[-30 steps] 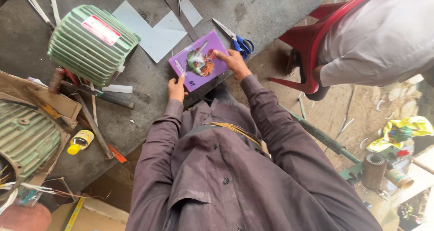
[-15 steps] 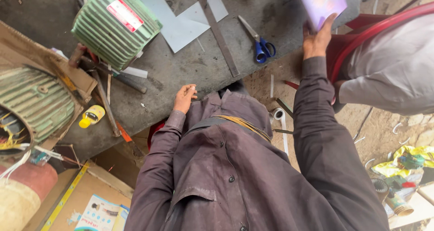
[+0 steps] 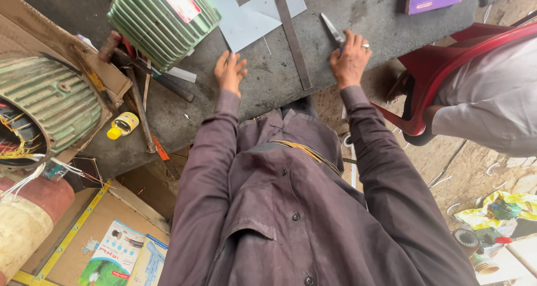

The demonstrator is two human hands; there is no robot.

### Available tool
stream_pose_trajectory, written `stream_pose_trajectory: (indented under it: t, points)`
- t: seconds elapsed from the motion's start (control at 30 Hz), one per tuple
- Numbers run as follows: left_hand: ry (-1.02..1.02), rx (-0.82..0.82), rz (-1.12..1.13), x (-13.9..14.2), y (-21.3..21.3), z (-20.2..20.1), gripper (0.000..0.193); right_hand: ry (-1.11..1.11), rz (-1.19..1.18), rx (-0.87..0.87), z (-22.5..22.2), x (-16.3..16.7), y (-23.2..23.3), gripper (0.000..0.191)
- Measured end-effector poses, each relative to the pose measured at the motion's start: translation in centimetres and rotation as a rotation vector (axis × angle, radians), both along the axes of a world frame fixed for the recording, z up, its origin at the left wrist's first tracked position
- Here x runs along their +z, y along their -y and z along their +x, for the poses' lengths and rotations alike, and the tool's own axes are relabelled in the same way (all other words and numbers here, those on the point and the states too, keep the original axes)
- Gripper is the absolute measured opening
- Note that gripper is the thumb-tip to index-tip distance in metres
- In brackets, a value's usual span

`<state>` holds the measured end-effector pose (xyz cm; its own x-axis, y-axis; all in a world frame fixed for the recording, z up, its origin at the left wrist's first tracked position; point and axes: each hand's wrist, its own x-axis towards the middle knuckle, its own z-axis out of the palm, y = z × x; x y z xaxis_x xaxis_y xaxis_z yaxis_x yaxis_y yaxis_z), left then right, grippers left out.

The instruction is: The person folds and creases small white paper strips by hand at a concrete workbench, then inserts the folded paper pieces into the slots of a green electric motor housing, pressing them into place inside the stator. They handle the motor housing, turning it to reach different slots, and continue folding additional paper pieces.

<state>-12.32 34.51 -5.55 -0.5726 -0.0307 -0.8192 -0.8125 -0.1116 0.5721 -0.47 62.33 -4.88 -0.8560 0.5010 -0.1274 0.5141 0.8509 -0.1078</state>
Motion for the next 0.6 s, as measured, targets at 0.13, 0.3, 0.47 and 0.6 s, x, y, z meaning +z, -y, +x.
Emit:
stream_pose_trajectory:
  t: [0.13, 0.3, 0.47, 0.6]
  points:
    - [0.055, 0.078, -0.017, 0.0, -1.3, -1.7, 0.044, -0.006, 0.042, 0.001, -0.4, -0.4, -3.4, 0.039]
    - [0.062, 0.006, -0.060, -0.6, -2.2, -2.6, 0.036, -0.130, 0.143, -0.069, -1.4, 0.4, -4.7, 0.037]
    - [-0.025, -0.023, -0.060, -1.6, -4.1, -2.5, 0.028, -0.203, 0.022, -0.111, -2.7, 0.9, -1.5, 0.043]
    - [-0.137, -0.046, -0.119, -2.2, -3.6, -1.6, 0.025, -0.113, 0.147, -0.068, -2.2, 0.1, -2.3, 0.047]
